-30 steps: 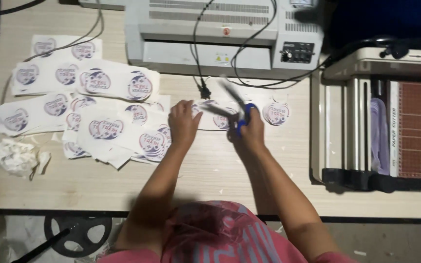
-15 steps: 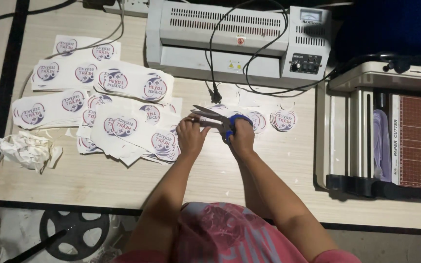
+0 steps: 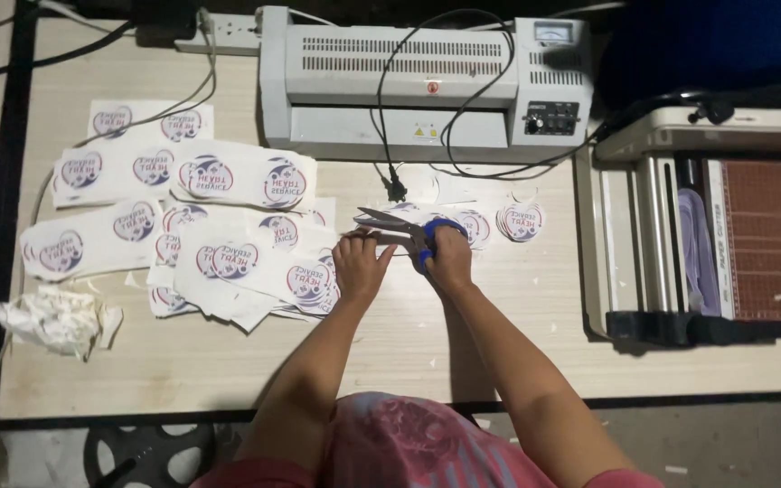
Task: The person uses scissors to cut out circular stickers from a sheet of paper. They repeatedly pick up a sheet, cut around the printed circles, and place the cut-out stickers into a pile on the table. The person also organizes the remaining sheets and scraps on the workspace.
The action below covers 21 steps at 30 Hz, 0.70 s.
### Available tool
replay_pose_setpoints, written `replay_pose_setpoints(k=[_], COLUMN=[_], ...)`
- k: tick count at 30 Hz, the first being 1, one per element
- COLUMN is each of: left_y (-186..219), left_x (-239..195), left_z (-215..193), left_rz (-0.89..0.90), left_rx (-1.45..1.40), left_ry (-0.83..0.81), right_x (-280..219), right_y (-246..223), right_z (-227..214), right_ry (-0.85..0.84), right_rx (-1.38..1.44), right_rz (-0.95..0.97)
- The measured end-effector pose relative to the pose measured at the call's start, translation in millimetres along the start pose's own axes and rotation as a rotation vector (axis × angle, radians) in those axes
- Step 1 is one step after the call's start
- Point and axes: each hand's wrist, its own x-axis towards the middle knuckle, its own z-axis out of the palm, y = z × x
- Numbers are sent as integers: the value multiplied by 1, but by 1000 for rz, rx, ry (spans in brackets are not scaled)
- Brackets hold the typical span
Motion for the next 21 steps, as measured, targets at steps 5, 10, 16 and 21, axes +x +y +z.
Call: replay_pose_setpoints(k=[5,10,16,21], left_y=[-3,0,-5,-11], left_x=[-2,18,39,57], left_z=[8,-4,-2,-6], left_rz=[-56,-156,-283,-668], left_rx=[-57,-168,-425,-1173], left_ry=[-41,-113,-211,-275], right_x=[5,9,15,50], right_y=[-5,-10,-21,-85], right_z=[-5,-9,-9,-26], right_ry=[-4,24,40,372], right_rx=[6,41,121,646], right_rz=[28,10,177,734])
